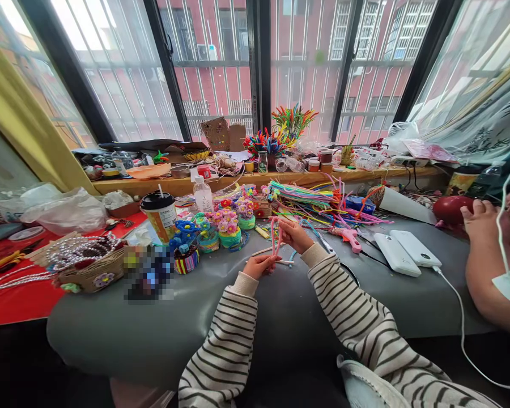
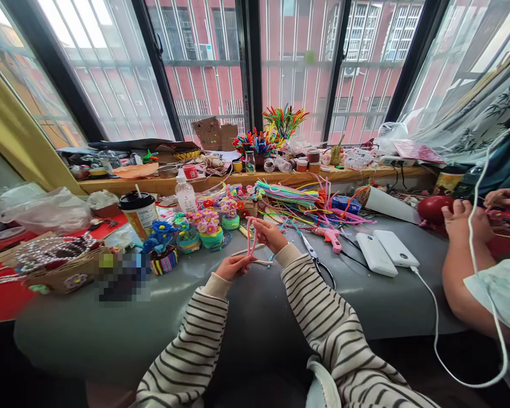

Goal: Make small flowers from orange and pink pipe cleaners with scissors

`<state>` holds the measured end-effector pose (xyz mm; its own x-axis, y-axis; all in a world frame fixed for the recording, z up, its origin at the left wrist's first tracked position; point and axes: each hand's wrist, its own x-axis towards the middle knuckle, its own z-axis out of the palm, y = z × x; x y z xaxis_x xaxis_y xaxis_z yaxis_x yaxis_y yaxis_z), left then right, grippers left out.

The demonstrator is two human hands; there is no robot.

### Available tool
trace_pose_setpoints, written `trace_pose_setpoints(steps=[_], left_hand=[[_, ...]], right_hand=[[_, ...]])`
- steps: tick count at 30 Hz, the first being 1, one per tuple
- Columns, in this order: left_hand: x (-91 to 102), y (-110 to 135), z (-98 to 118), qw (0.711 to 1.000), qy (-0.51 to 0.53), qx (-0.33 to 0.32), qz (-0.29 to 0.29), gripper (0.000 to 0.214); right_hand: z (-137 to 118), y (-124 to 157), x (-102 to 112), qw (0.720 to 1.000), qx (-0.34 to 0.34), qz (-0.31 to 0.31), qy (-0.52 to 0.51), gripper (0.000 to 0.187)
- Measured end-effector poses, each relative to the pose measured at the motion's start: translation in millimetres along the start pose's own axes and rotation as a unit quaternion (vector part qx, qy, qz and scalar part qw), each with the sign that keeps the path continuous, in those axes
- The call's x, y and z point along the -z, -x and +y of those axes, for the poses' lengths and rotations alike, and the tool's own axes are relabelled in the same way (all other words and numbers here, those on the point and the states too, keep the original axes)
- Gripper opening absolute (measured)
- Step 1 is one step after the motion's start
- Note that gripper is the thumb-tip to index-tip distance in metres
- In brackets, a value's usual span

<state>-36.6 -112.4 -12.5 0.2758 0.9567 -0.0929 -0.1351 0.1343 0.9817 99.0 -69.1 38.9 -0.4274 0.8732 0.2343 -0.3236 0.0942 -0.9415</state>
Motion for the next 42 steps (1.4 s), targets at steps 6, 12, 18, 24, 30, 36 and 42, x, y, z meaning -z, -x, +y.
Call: trace_pose_setpoints(steps=[6, 12, 18, 24, 30, 36, 42], left_hand=[[7.2, 1.3, 0.8, 0.999, -0.031, 0.005, -0.033, 0.035], [14.2, 2.9, 3.6, 0.998, -0.004, 0.011, -0.057, 0.031], [17.6, 4.4, 5.0, 0.996, 0.014, 0.055, -0.076, 0.028], [15.3, 9.2, 11.1, 0.987, 0.004, 0.089, -0.136, 0.028], [13.3, 11.4, 11.6, 0.981, -0.004, 0.1, -0.166, 0.027], [14.1, 7.8, 7.5, 0.983, 0.03, 0.1, -0.149, 0.031], [10.5, 7.1, 9.8, 0.986, 0.059, 0.089, -0.126, 0.031]], right_hand=[[-4.4, -3.0, 0.1, 0.996, -0.026, -0.068, -0.051, 0.028], [1.5, -6.8, 4.6, 0.992, 0.003, -0.042, -0.118, 0.02], [10.9, -9.7, 11.4, 0.989, 0.029, -0.019, -0.146, 0.02], [2.9, -6.9, 7.0, 0.99, 0.026, -0.033, -0.138, 0.017], [4.5, -2.2, 6.4, 0.991, -0.024, -0.071, -0.115, 0.022], [13.7, -4.6, 12.8, 0.992, 0.003, -0.033, -0.125, 0.02], [17.0, -6.1, 14.3, 0.991, 0.017, -0.017, -0.134, 0.022]])
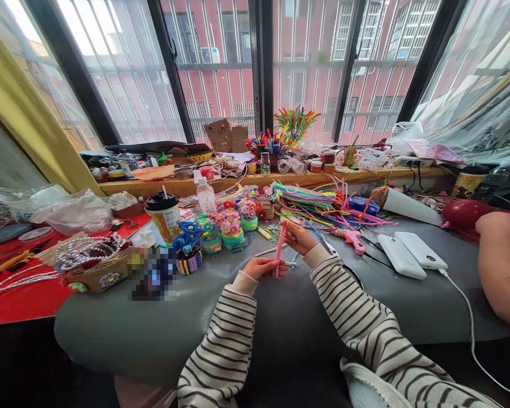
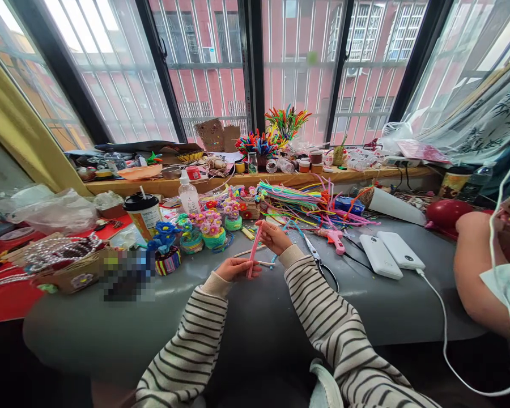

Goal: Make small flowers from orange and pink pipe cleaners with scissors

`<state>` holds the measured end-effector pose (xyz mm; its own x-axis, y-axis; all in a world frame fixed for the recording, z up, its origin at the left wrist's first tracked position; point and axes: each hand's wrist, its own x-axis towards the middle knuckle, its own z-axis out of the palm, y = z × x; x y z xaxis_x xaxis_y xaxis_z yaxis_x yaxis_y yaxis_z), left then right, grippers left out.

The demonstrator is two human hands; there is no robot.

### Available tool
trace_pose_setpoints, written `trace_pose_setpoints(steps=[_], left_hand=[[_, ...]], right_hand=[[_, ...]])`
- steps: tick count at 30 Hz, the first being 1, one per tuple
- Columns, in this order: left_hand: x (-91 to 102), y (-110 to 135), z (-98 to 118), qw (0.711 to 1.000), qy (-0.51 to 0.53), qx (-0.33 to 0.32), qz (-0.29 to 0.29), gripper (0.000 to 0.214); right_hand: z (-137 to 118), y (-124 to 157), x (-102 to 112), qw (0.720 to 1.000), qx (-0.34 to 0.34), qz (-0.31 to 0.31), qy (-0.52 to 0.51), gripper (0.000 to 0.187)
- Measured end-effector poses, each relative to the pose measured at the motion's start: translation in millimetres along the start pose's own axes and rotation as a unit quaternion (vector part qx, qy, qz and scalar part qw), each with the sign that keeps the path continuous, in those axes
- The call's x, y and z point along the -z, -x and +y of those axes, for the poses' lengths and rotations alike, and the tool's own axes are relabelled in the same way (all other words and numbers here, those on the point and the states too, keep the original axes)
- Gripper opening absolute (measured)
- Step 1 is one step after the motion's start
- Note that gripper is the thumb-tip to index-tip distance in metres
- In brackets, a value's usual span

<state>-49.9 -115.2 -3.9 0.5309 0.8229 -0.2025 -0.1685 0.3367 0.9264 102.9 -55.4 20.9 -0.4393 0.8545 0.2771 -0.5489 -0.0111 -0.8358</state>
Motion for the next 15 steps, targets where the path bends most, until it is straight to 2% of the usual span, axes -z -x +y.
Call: trace_pose_setpoints(steps=[7, 15], left_hand=[[-0.4, -3.6, -3.6, 0.999, 0.009, -0.009, 0.034, 0.031], [2.8, -6.1, -7.8, 0.997, -0.014, -0.056, 0.046, 0.031]], right_hand=[[3.0, -0.8, 1.8, 1.0, 0.002, 0.006, -0.009, 0.019], [3.0, -0.6, 4.8, 1.0, 0.011, 0.021, -0.004, 0.019]])
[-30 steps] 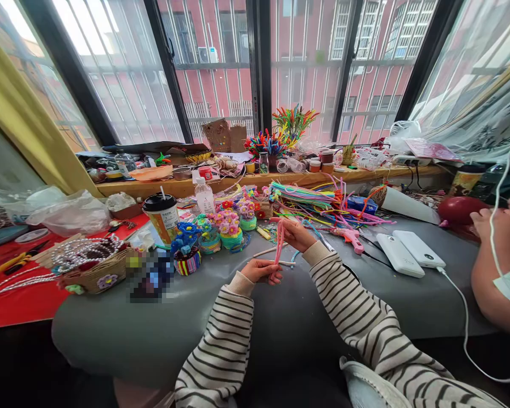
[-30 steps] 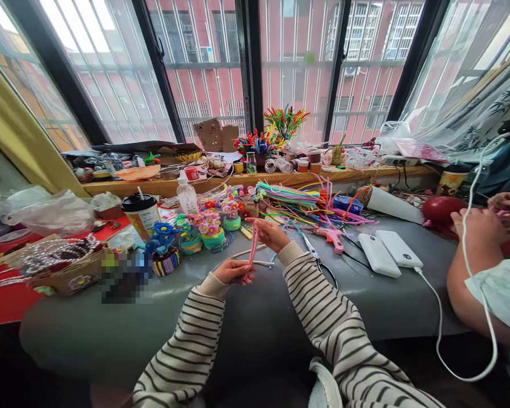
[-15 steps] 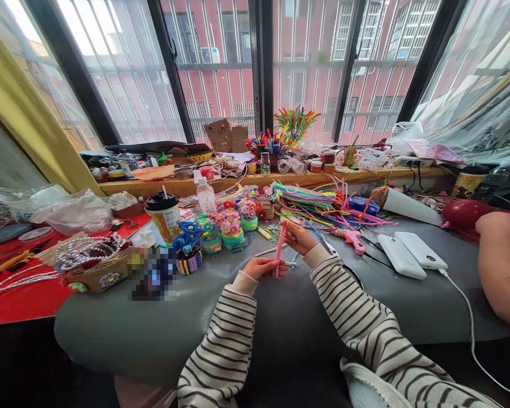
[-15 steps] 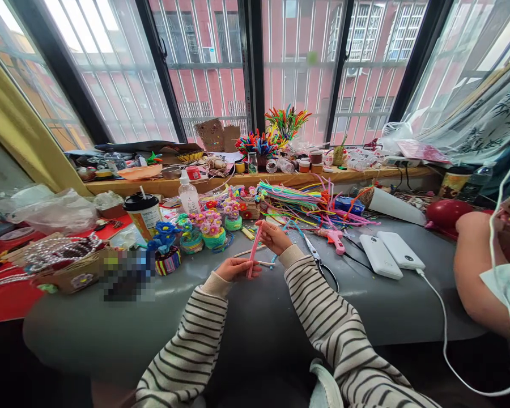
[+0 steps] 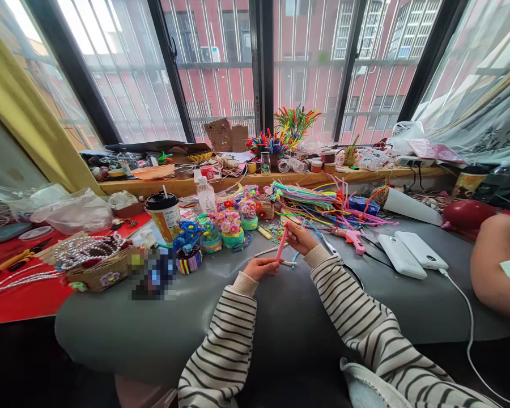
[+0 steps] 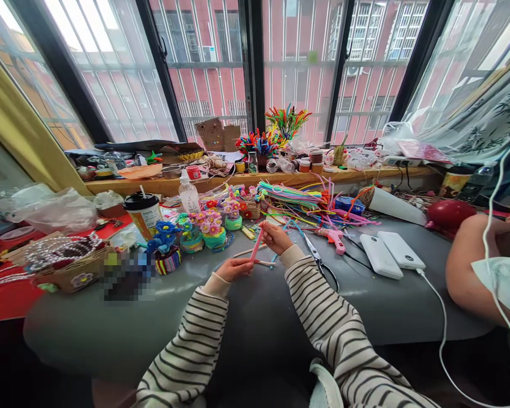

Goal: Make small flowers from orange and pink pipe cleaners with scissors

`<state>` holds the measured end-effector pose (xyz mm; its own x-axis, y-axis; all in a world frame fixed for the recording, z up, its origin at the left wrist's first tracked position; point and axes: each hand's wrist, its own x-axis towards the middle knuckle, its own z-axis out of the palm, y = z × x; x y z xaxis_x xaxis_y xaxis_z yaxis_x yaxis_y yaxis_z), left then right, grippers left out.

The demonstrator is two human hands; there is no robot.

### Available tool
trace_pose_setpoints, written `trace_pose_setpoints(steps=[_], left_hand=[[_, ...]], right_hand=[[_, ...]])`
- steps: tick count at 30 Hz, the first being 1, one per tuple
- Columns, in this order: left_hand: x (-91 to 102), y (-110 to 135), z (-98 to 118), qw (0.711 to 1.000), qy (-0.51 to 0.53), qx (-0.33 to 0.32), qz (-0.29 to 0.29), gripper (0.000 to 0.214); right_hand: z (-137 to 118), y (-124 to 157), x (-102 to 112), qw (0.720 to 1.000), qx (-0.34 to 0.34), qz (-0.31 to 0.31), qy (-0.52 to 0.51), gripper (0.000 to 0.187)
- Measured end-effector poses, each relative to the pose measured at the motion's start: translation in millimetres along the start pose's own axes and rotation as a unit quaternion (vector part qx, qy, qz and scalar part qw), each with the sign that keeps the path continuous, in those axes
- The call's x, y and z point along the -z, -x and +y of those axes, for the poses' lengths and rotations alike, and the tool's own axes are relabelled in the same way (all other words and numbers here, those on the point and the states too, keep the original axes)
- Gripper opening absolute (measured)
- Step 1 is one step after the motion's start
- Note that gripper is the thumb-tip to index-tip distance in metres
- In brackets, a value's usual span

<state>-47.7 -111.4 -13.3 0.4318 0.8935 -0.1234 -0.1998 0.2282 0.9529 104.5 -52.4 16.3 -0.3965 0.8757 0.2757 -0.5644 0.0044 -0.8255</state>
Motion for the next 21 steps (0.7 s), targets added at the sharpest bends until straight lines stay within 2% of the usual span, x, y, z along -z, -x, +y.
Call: trace_pose_setpoints(steps=[3, 6, 10, 21], left_hand=[[-1.2, 1.8, 1.5, 1.0, -0.008, 0.002, -0.013, 0.032], [-2.8, 2.4, 3.2, 0.999, 0.032, 0.017, -0.036, 0.035], [-5.3, 0.9, 7.7, 0.997, 0.071, 0.008, -0.016, 0.037], [-5.0, -0.1, 7.7, 1.0, -0.01, -0.003, 0.013, 0.032]], right_hand=[[-1.1, 0.5, -1.2, 1.0, 0.0, 0.001, 0.005, 0.018], [-2.4, 1.0, -3.1, 1.0, -0.003, 0.001, 0.013, 0.019], [-2.4, 1.8, -4.2, 1.0, -0.012, -0.004, 0.023, 0.02], [1.1, 2.2, -7.1, 0.999, -0.021, -0.001, 0.028, 0.02]])
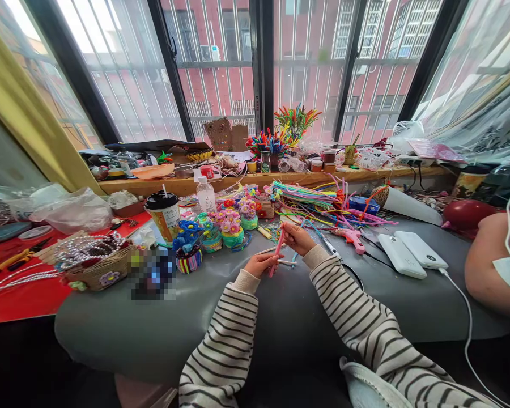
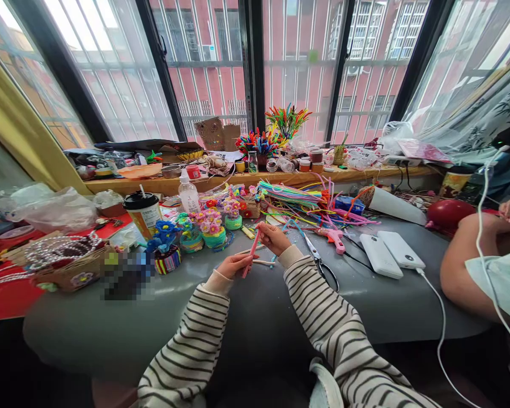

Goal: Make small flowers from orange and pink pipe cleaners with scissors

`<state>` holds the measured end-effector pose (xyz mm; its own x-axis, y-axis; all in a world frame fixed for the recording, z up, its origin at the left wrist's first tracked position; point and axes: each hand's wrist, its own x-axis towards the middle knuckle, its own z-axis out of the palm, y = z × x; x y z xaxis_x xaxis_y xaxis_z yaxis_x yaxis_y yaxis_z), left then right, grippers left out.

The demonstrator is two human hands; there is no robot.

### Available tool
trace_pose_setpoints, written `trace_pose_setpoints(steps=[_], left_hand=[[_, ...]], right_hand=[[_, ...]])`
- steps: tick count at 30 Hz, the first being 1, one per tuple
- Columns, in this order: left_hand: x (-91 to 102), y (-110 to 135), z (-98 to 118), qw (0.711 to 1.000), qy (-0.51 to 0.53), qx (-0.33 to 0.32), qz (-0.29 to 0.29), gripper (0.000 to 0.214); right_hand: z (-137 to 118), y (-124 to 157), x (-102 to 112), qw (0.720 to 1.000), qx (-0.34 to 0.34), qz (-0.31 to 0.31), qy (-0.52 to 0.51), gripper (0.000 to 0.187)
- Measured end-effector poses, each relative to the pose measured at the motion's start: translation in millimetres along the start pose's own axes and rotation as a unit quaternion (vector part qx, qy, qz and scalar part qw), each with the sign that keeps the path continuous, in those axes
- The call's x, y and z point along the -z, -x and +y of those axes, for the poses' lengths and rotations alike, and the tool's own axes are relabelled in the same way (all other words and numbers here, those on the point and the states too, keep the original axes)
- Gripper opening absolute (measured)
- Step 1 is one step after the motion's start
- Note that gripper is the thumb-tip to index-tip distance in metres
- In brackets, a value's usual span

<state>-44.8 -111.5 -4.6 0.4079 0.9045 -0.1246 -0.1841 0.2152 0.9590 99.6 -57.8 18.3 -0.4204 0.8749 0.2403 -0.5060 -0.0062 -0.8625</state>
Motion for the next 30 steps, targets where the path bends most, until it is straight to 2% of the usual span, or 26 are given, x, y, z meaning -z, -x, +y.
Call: trace_pose_setpoints(steps=[5, 12, 16, 22, 30], left_hand=[[-2.7, 2.9, 2.2, 1.0, 0.015, 0.025, 0.008, 0.029], [0.0, 1.0, -0.8, 0.998, 0.052, 0.024, 0.005, 0.031], [1.8, -1.2, -0.8, 0.998, 0.051, 0.018, 0.033, 0.034], [2.0, -3.3, 0.6, 0.996, 0.052, 0.0, 0.067, 0.033], [-0.3, -0.2, -0.2, 0.998, 0.046, 0.012, 0.043, 0.031]], right_hand=[[-1.0, 0.2, -1.0, 1.0, -0.01, 0.008, 0.005, 0.021], [-3.6, -0.3, 0.0, 0.999, -0.008, 0.042, 0.029, 0.022], [-4.6, -1.2, 2.2, 0.997, -0.002, 0.063, 0.036, 0.018], [-7.6, -0.8, 2.7, 0.998, -0.006, 0.057, 0.033, 0.013], [-10.8, 2.4, -2.9, 0.999, -0.022, 0.037, -0.029, 0.009]])
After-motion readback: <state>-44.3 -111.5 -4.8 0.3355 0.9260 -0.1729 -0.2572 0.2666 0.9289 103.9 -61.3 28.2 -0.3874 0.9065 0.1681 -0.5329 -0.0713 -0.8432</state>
